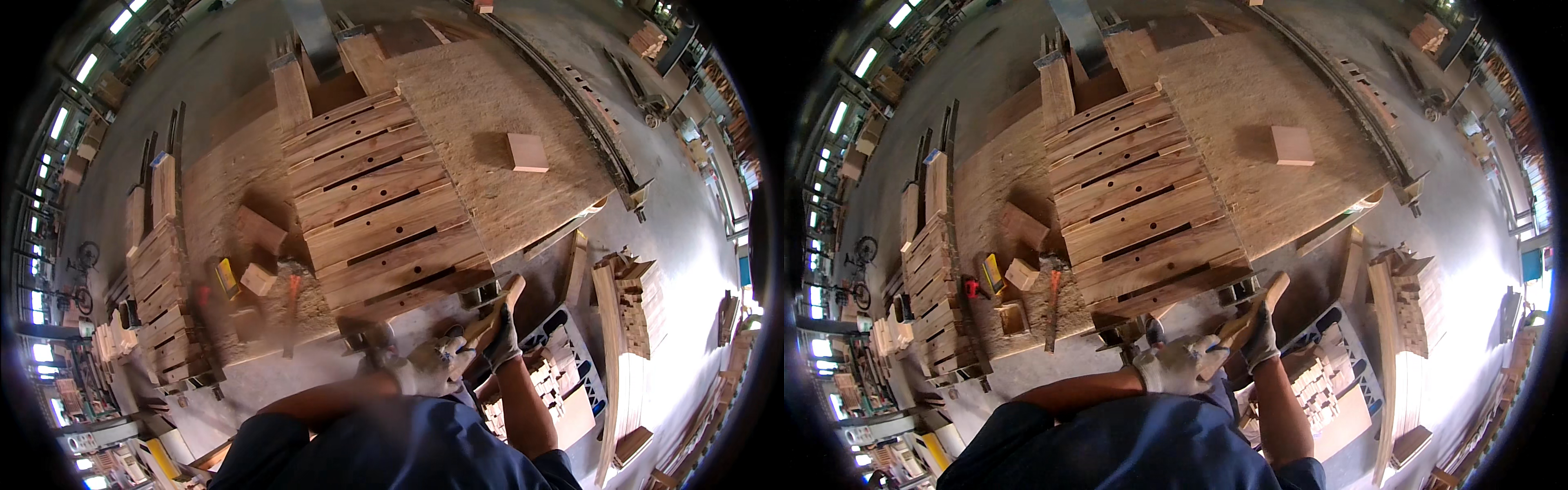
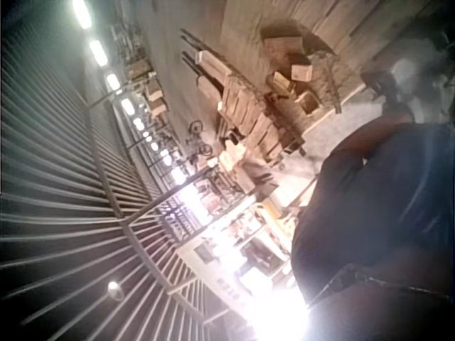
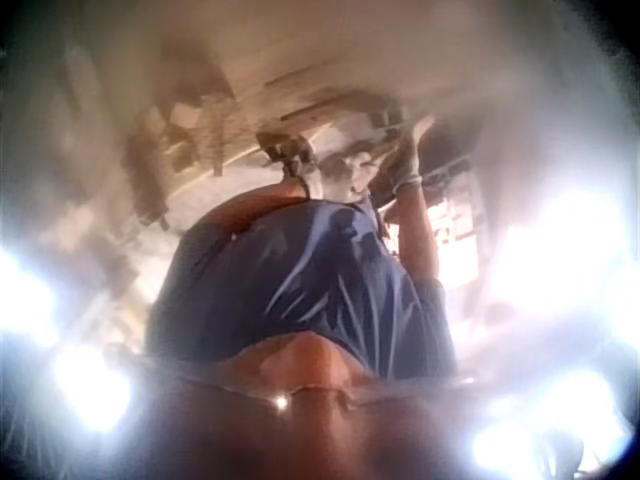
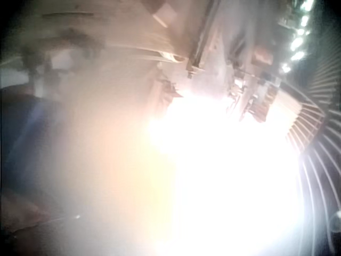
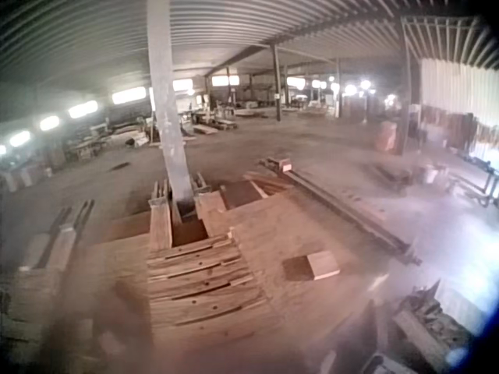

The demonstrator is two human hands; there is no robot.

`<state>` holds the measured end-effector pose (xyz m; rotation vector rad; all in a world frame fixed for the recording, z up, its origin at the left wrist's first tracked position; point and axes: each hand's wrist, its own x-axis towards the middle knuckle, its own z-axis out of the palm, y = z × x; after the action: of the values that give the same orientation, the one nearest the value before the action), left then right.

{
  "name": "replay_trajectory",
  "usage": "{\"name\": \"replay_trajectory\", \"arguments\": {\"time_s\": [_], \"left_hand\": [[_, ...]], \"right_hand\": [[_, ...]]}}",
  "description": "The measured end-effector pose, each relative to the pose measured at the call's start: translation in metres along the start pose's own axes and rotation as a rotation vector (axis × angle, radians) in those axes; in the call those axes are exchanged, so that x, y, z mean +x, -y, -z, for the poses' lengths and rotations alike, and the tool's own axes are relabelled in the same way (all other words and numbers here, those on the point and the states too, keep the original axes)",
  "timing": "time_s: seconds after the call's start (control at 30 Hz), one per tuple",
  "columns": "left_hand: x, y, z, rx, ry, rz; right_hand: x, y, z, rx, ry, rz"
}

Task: The person assembles wooden pallets by hand in a workshop. They pick up wooden slats and place them into a jig, then use a hammer to drive nails into the wood to secure the pieces. The person also moves around the workshop to retrieve materials and tools.

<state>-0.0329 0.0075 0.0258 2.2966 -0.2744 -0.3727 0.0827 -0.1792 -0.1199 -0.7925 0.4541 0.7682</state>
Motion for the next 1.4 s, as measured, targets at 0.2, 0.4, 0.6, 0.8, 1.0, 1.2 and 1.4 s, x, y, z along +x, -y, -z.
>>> {"name": "replay_trajectory", "arguments": {"time_s": [0.2,0.4,0.6,0.8,1.0,1.2,1.4], "left_hand": [[-0.002,0.028,-0.011,0.000,-0.300,0.000],[0.008,0.015,-0.005,-0.318,-0.096,0.372],[0.009,0.018,-0.015,-0.329,-0.145,0.438],[0.012,0.019,-0.014,-0.379,-0.210,0.475],[0.018,0.023,-0.041,-0.325,-0.336,0.565],[0.025,0.014,-0.028,-0.325,-0.260,0.590],[0.037,-0.009,0.007,-0.692,-0.137,0.894]], "right_hand": [[-0.006,-0.011,-0.035,0.152,-0.099,-0.007],[0.059,0.015,0.058,-0.216,-0.291,0.016],[0.101,0.067,0.044,-0.778,-0.623,0.200],[0.150,0.076,0.061,-0.756,-0.616,-0.032],[0.152,0.088,0.047,-1.121,-0.604,-0.076],[0.211,0.068,0.146,-1.218,-0.529,-0.097],[0.178,0.080,0.086,-1.128,-0.637,-0.104]]}}
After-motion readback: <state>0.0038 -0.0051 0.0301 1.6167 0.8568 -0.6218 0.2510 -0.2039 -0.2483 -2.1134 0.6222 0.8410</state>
